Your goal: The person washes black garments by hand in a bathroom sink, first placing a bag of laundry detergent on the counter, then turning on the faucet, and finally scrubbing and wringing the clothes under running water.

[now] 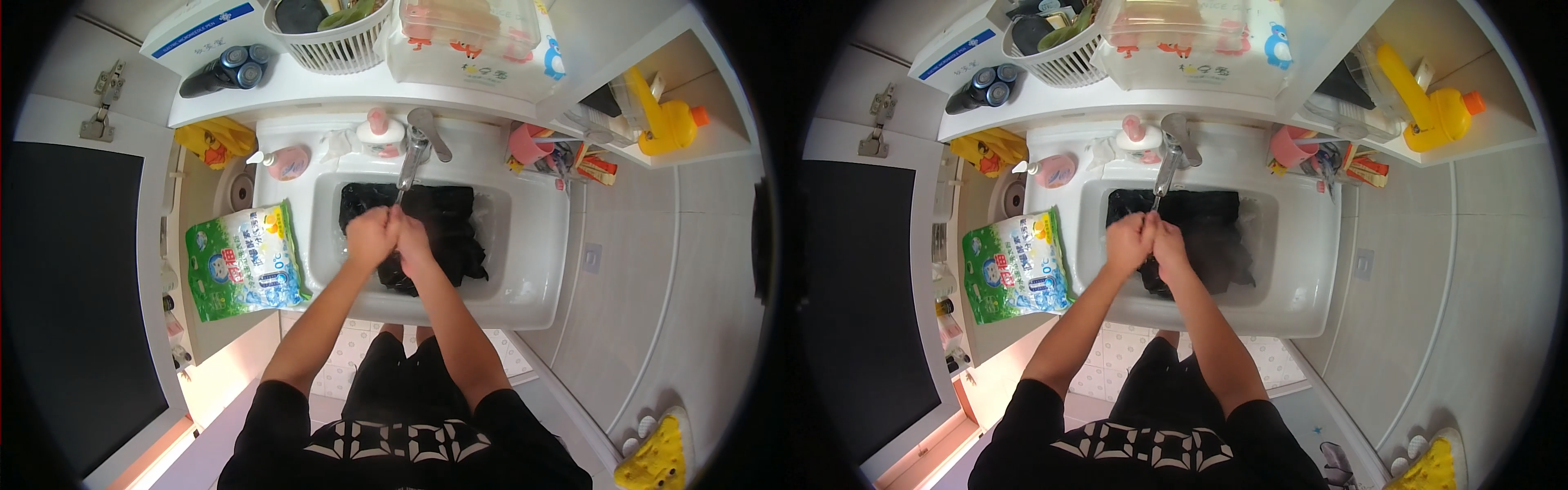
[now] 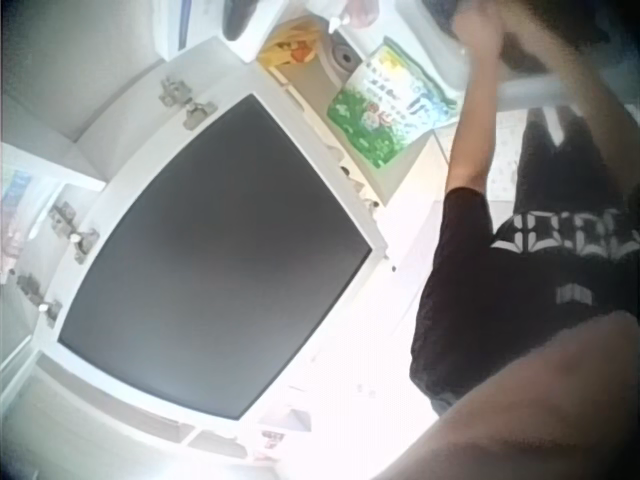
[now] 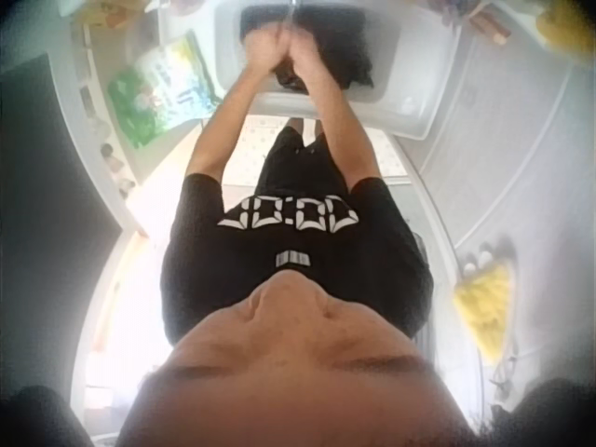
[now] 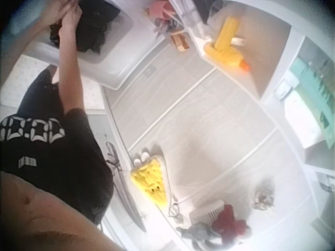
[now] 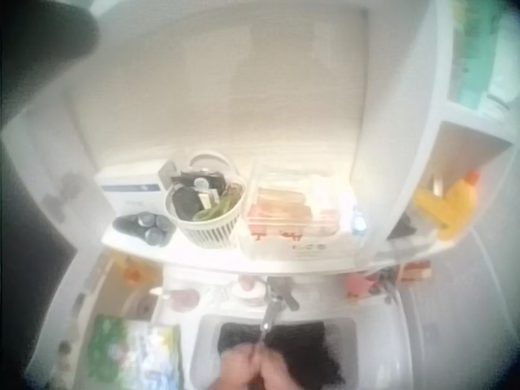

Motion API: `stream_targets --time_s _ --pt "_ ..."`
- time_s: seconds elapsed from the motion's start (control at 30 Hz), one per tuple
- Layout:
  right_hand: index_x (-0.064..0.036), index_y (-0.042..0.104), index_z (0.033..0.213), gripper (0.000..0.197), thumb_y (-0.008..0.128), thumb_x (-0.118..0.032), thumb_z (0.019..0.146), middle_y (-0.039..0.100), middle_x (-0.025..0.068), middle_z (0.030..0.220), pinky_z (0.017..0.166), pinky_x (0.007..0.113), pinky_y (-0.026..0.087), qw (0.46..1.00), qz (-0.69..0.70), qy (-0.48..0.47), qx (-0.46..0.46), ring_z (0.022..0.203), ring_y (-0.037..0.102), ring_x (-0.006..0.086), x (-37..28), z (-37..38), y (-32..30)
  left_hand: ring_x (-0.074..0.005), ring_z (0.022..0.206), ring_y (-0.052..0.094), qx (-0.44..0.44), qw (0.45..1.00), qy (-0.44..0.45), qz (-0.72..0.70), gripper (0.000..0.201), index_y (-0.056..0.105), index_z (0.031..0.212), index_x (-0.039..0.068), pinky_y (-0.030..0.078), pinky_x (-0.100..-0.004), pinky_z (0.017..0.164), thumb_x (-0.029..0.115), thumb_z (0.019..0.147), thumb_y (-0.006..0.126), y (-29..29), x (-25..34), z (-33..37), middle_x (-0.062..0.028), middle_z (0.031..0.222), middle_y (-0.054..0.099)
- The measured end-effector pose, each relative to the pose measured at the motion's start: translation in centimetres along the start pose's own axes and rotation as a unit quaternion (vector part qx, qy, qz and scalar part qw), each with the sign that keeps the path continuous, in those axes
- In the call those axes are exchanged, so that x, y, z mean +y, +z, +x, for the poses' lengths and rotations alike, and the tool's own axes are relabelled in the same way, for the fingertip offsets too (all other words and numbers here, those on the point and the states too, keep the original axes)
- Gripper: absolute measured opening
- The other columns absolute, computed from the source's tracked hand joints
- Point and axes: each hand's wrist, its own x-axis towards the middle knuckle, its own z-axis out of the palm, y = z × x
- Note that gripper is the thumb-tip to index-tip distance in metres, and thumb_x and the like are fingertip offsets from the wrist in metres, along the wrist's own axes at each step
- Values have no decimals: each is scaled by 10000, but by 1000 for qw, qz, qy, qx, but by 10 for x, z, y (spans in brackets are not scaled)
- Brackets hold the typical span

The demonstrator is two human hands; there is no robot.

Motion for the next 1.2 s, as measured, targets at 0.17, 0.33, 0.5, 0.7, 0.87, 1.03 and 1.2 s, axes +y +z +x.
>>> stream_targets --time_s 0.17,0.33,0.5,0.7,0.87,1.03,1.2 --pt "-110 635 825 355 549 -379 1040 553 -48 750 644 264 420 999 2 -48 6 709 505 65 -2 3 2 -369 534 581 0 996 10 -93 357 612 698 5 447 -433 502 239 967 597 9 14 -18 -172 594 578" --pt "-102 658 885 324 550 -371 1031 609 -20 821 660 283 441 998 -32 -2 -53 741 552 90 -8 1 -1 -372 593 618 -27 967 -208 -145 323 575 686 21 488 -429 543 213 942 621 0 2 4 -170 643 593" --pt "-100 662 908 327 547 -382 1030 600 -22 812 607 250 406 998 -20 -13 -64 714 534 62 -10 2 -5 -367 546 592 5 997 4 -82 334 624 715 18 447 -427 506 224 975 589 8 3 -7 -188 624 593" --pt "-49 662 1059 298 502 -301 1054 592 -5 792 666 263 427 992 -91 -20 -81 738 547 97 -8 0 -3 -250 702 688 -9 958 -141 -249 209 740 1055 75 540 -361 644 166 981 567 -1 -7 -1 -124 819 725" --pt "-27 651 1121 225 567 -194 994 665 71 893 709 309 494 847 -414 -311 -121 774 638 192 -16 1 -14 -265 709 696 -79 988 -90 -100 347 758 995 44 531 -356 644 337 1007 573 -11 -18 -2 -159 801 717" --pt "-50 671 1133 247 664 -142 905 671 137 987 753 356 511 865 -380 -324 -52 790 646 314 -28 -18 -28 -374 633 666 -114 976 -183 19 567 719 737 3 503 -461 625 467 1007 537 -20 -36 9 -166 614 654" --pt "-37 641 1179 522 837 -253 747 626 145 984 856 438 490 741 -562 -366 26 953 596 352 3 -39 -47 -290 647 678 -1 962 -267 -53 366 727 850 50 523 -375 629 401 933 671 -39 -68 3 -126 755 703"
